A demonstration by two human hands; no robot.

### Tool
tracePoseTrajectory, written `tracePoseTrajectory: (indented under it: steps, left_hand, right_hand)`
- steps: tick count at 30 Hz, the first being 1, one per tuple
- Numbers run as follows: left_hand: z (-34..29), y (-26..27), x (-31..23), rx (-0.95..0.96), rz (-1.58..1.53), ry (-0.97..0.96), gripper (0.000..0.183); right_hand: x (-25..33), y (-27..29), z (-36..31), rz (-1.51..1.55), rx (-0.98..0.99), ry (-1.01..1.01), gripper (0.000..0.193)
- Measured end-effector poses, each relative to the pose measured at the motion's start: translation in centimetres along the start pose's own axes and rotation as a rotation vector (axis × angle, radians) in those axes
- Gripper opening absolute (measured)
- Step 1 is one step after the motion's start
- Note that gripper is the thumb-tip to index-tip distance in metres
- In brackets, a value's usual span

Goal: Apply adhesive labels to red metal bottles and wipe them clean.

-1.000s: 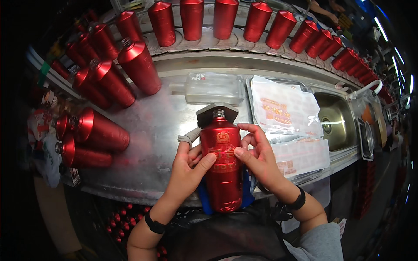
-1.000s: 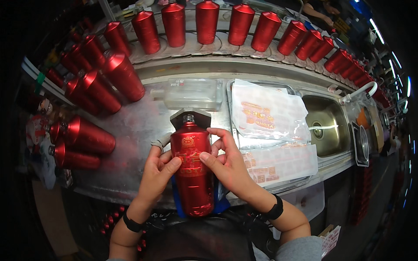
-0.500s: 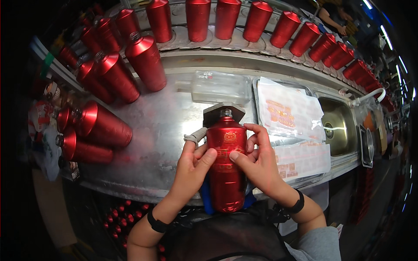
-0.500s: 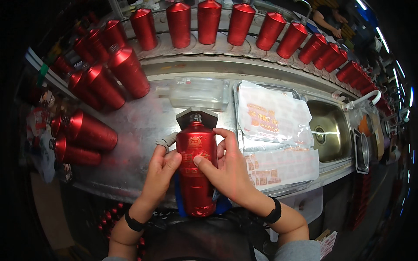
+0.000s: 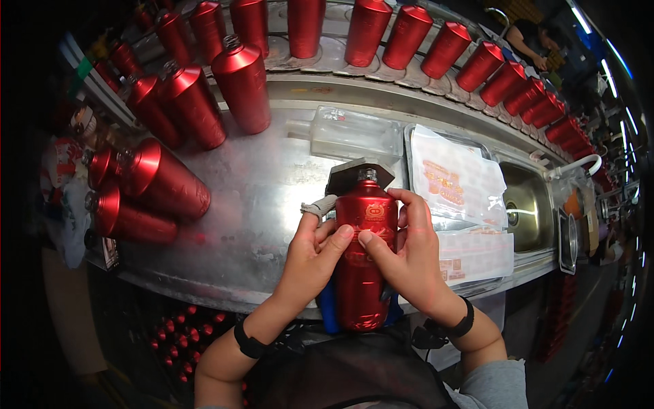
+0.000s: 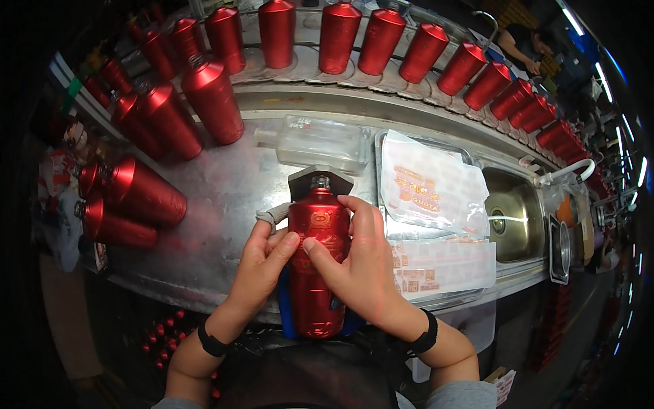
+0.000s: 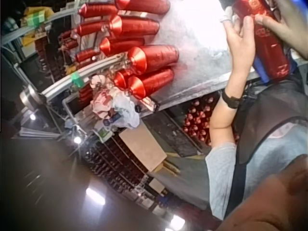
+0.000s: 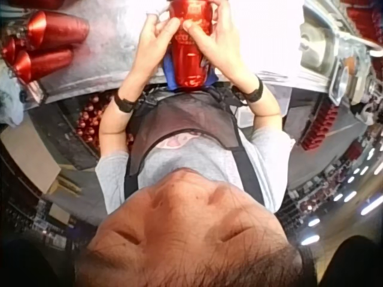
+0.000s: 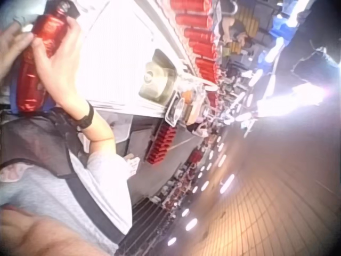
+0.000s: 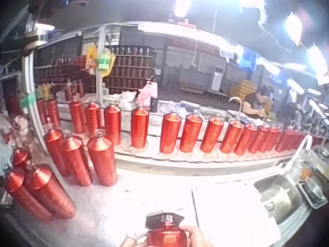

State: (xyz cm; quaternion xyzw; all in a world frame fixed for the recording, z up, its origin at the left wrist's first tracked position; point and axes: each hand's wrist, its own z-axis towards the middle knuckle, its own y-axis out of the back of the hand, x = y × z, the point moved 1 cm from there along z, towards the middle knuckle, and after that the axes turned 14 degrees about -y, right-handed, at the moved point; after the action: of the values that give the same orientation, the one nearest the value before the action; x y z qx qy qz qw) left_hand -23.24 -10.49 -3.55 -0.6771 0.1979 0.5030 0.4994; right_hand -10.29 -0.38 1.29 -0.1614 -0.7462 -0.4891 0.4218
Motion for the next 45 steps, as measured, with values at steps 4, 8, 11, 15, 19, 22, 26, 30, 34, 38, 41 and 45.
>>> tracePoseTrajectory:
  steps: [4, 8, 11, 15, 19, 22, 26, 30, 34, 38, 41, 45]
  left_hand:
    - [0.0, 0.9, -0.6, -0.001, 0.030, -0.004, 0.057]
    - [0.0, 1.9, -1.1, -0.004, 0.025, 0.005, 0.057]
    - [0.2, 2.1, -1.3, -0.012, 0.035, -0.005, 0.056]
    - [0.3, 2.3, -1.5, -0.021, 0.117, -0.025, 0.055]
    - [0.7, 3.0, -1.6, -0.035, 0.107, -0.011, 0.053]
    - [1.0, 3.5, -1.3, -0.044, 0.126, -0.026, 0.056]
    - [1.2, 2.3, -2.1, -0.007, 0.325, -0.142, 0.062]
    - [1.4, 2.1, -2.2, 0.020, 0.504, -0.185, 0.066]
    - [1.7, 3.1, -1.9, 0.022, 0.523, -0.162, 0.067]
    - [2.0, 3.2, -1.6, -0.017, 0.457, -0.134, 0.067]
    - [2.2, 2.5, -1.6, -0.006, 0.497, -0.154, 0.067]
    - [2.4, 2.2, -1.8, -0.009, 0.466, -0.172, 0.069]
  right_hand:
    - [0.7, -0.7, 0.0, 0.006, 0.004, 0.005, 0.065]
    - [1.2, -1.2, 0.1, 0.004, 0.026, -0.013, 0.064]
    - [1.5, -1.7, 0.2, -0.001, 0.029, 0.004, 0.064]
    - [1.9, -2.3, 0.5, -0.015, 0.026, 0.036, 0.062]
    - [1.0, -3.3, 1.2, 0.008, -0.010, 0.073, 0.061]
    - [-0.6, -3.3, 1.6, 0.144, 0.100, 0.020, 0.054]
    - [-2.1, -3.6, 1.0, 0.675, 0.256, -0.126, 0.046]
    - [-2.1, -4.3, 1.0, 0.706, 0.288, -0.131, 0.045]
    - [-2.6, -5.0, 1.5, 0.743, 0.272, -0.106, 0.045]
    - [-3.3, -5.1, 2.2, 0.775, 0.341, -0.158, 0.046]
    - [-2.7, -5.1, 1.9, 0.756, 0.326, -0.133, 0.045]
    - [-2.8, -5.6, 2.2, 0.750, 0.283, -0.059, 0.044]
